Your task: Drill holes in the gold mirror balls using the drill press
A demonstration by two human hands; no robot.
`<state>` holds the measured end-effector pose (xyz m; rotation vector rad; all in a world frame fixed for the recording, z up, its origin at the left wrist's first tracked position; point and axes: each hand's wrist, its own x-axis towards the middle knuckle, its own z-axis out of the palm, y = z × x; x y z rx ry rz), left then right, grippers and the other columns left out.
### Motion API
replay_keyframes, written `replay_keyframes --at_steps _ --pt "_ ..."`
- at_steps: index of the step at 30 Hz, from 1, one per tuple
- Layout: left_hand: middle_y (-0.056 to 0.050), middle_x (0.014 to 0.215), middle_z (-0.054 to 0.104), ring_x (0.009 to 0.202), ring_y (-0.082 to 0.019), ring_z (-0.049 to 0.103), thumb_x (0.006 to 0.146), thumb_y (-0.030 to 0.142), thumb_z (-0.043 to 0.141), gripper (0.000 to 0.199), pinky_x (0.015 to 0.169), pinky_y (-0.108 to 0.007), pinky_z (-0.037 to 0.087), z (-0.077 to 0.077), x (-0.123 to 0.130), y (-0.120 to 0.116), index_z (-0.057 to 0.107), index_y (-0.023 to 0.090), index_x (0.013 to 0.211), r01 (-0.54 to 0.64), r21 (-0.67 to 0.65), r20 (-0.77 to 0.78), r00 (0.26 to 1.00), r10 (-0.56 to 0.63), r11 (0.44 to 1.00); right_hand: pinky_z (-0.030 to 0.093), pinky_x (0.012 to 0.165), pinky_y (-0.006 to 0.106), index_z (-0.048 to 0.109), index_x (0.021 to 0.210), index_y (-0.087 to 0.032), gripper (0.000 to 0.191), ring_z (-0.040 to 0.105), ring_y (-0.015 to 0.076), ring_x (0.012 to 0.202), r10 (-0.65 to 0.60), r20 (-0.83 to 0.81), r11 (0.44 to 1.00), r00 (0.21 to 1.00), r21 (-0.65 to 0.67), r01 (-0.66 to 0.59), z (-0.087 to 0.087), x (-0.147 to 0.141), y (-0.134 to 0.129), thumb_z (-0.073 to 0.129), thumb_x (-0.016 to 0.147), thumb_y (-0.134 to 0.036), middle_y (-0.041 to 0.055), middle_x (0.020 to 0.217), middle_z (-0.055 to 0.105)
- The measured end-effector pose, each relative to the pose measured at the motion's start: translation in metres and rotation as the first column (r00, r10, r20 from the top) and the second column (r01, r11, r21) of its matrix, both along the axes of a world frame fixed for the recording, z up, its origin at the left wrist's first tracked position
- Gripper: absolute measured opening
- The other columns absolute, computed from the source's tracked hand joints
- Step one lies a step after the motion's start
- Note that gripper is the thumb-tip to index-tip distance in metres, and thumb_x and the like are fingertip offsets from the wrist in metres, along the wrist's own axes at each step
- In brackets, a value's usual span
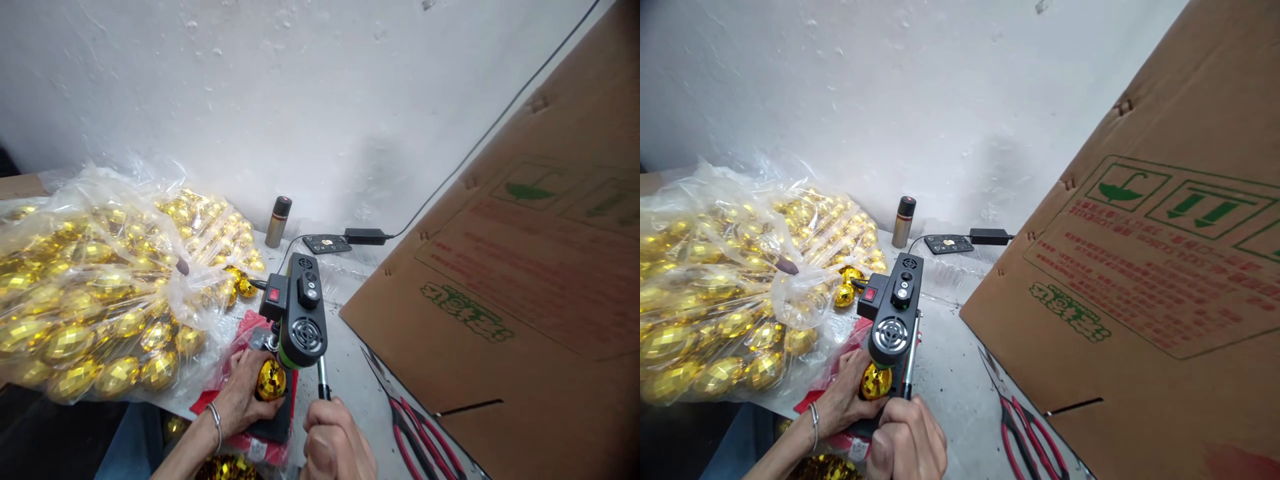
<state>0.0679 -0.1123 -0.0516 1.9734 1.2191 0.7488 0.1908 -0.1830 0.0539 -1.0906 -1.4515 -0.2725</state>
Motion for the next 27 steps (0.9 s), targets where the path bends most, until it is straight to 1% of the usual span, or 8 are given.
replay_keyframes --at_steps 4,6,9,13,15,21,25,27 --pt "-0.008 0.113 0.069 0.11 -0.035 0.062 0.071 0.026 0.077 0.053 0.102 -0.054 0.044 -0.001 0.001 -0.001 0.061 0.021 0.122 -0.016 0.013 -0.005 1.0 0.016 1.0 0.048 0.061 0.024 0.042 0.067 -0.024 0.04 0.047 0.0077 0.046 -0.024 0.006 0.988 1.0 0.154 0.023 -0.004 -0.001 0.009 0.039 0.107 -0.015 -0.0064 0.058 0.052" --pt "-0.007 0.112 0.069 0.109 -0.034 0.063 0.071 0.025 0.078 0.053 0.101 -0.053 0.044 -0.002 0.001 -0.001 0.062 0.022 0.121 -0.02 0.023 0.0 1.0 0.02 1.0 0.049 0.064 0.024 0.041 0.067 -0.024 0.04 0.045 0.0073 0.046 -0.036 0.001 0.988 0.999 0.152 0.035 -0.006 -0.002 0.009 0.039 0.106 -0.013 -0.007 0.059 0.051" --pt "-0.006 0.11 0.07 0.108 -0.034 0.064 0.07 0.022 0.077 0.052 0.1 -0.052 0.045 -0.003 0.001 -0.001 0.064 0.023 0.12 -0.025 0.033 0.004 1.0 0.025 0.999 0.051 0.069 0.025 0.042 0.07 -0.024 0.037 0.046 0.0082 0.05 -0.031 -0.014 0.995 0.999 0.092 0.032 -0.01 -0.003 0.009 0.039 0.105 -0.012 -0.0067 0.061 0.052" --pt "-0.006 0.111 0.071 0.108 -0.033 0.064 0.069 0.022 0.078 0.054 0.099 -0.052 0.046 -0.005 0.002 0.0 0.064 0.022 0.12 -0.032 0.038 0.005 0.999 0.032 0.999 0.045 0.057 0.024 0.041 0.069 -0.023 0.039 0.042 0.0074 0.047 0.007 -0.003 0.981 1.0 0.195 -0.007 -0.013 -0.001 0.013 0.039 0.106 -0.013 -0.0065 0.06 0.048" --pt "-0.007 0.111 0.071 0.108 -0.033 0.064 0.069 0.022 0.078 0.053 0.1 -0.052 0.046 -0.006 0.003 0.0 0.064 0.022 0.12 -0.037 0.041 0.001 0.999 0.036 0.999 0.042 0.053 0.024 0.041 0.068 -0.023 0.04 0.041 0.007 0.045 0.01 -0.004 0.975 1.0 0.22 -0.009 -0.014 -0.001 0.016 0.039 0.107 -0.014 -0.0064 0.059 0.048" --pt "-0.007 0.111 0.071 0.108 -0.034 0.063 0.069 0.022 0.077 0.052 0.1 -0.053 0.046 -0.007 0.004 -0.001 0.064 0.023 0.119 -0.045 0.054 -0.022 0.999 0.046 0.998 0.044 0.054 0.024 0.041 0.068 -0.023 0.04 0.042 0.0076 0.048 0.007 -0.044 0.979 0.999 0.202 0.002 -0.015 -0.004 0.014 0.039 0.107 -0.017 -0.0059 0.06 0.049" --pt "-0.008 0.11 0.071 0.108 -0.034 0.063 0.07 0.024 0.078 0.05 0.101 -0.054 0.046 -0.003 0.003 0.0 0.064 0.022 0.118 -0.033 0.026 -0.019 0.999 0.034 0.999 0.044 0.056 0.023 0.041 0.07 -0.023 0.039 0.043 0.0091 0.052 0.012 -0.087 0.991 0.996 0.135 -0.001 -0.015 -0.007 0.008 0.037 0.109 -0.018 -0.0047 0.064 0.049" --pt "-0.009 0.111 0.071 0.108 -0.035 0.064 0.07 0.025 0.078 0.051 0.101 -0.054 0.046 -0.001 0.002 0.0 0.064 0.021 0.119 -0.027 0.015 -0.017 0.999 0.027 1.0 0.046 0.058 0.023 0.042 0.07 -0.023 0.039 0.044 0.0094 0.053 0.025 -0.103 0.993 0.994 0.115 -0.013 -0.017 -0.009 0.007 0.036 0.109 -0.019 -0.0045 0.065 0.049"
